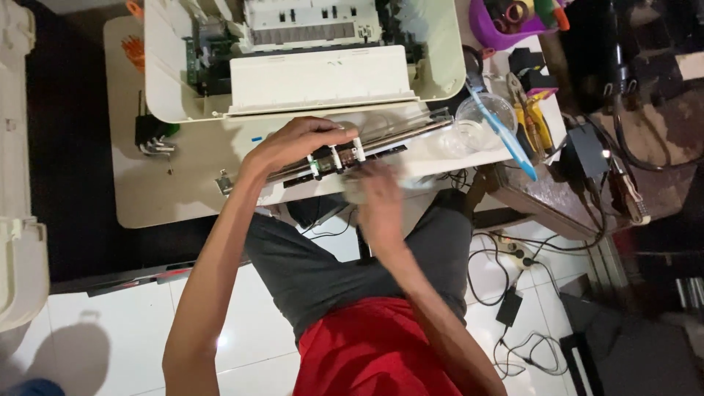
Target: The person is cleaning a metal component from a disassembled printer using a toothbrush and a cleaning solution.
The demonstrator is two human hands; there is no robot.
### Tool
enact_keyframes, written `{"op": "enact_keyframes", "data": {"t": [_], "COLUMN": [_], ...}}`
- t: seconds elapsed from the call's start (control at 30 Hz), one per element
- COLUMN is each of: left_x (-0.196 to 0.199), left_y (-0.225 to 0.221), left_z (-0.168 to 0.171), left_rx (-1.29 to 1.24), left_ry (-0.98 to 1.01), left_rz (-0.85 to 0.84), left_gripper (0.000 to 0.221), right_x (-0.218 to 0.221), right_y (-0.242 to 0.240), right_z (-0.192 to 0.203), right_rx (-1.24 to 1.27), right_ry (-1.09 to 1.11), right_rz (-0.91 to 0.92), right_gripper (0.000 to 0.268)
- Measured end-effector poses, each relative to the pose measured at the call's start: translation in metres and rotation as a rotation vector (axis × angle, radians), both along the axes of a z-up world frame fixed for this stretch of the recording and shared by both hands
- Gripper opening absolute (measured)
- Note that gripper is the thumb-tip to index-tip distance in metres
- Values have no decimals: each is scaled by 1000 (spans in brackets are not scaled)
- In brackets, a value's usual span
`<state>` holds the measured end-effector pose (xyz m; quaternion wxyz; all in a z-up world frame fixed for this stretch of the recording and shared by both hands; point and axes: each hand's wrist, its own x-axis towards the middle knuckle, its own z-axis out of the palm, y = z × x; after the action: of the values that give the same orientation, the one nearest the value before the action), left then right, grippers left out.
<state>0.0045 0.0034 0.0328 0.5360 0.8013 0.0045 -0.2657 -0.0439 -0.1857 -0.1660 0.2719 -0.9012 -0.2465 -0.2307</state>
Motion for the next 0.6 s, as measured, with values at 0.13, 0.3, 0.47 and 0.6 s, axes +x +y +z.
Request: {"op": "enact_keyframes", "data": {"t": [0.13, 0.3, 0.47, 0.6], "left_x": [0, 0, 3, 1], "left_y": [-6, -4, -1, -7], "left_z": [-2, -2, -9, 0], "left_rx": [21, -2, -17, 5], "left_ry": [15, 13, 2, 31], "left_rz": [-9, -12, 1, 24], "left_gripper": [81, 80, 80, 83], "right_x": [-20, 10, 15, -17], "right_y": [34, -24, -51, -30], "right_z": [17, 8, 37, 39], "right_rx": [-23, -114, -79, -4], "right_ry": [-4, 14, -6, 57], "right_rz": [225, 137, 64, 169], "right_gripper": [28, 26, 34, 28]}}
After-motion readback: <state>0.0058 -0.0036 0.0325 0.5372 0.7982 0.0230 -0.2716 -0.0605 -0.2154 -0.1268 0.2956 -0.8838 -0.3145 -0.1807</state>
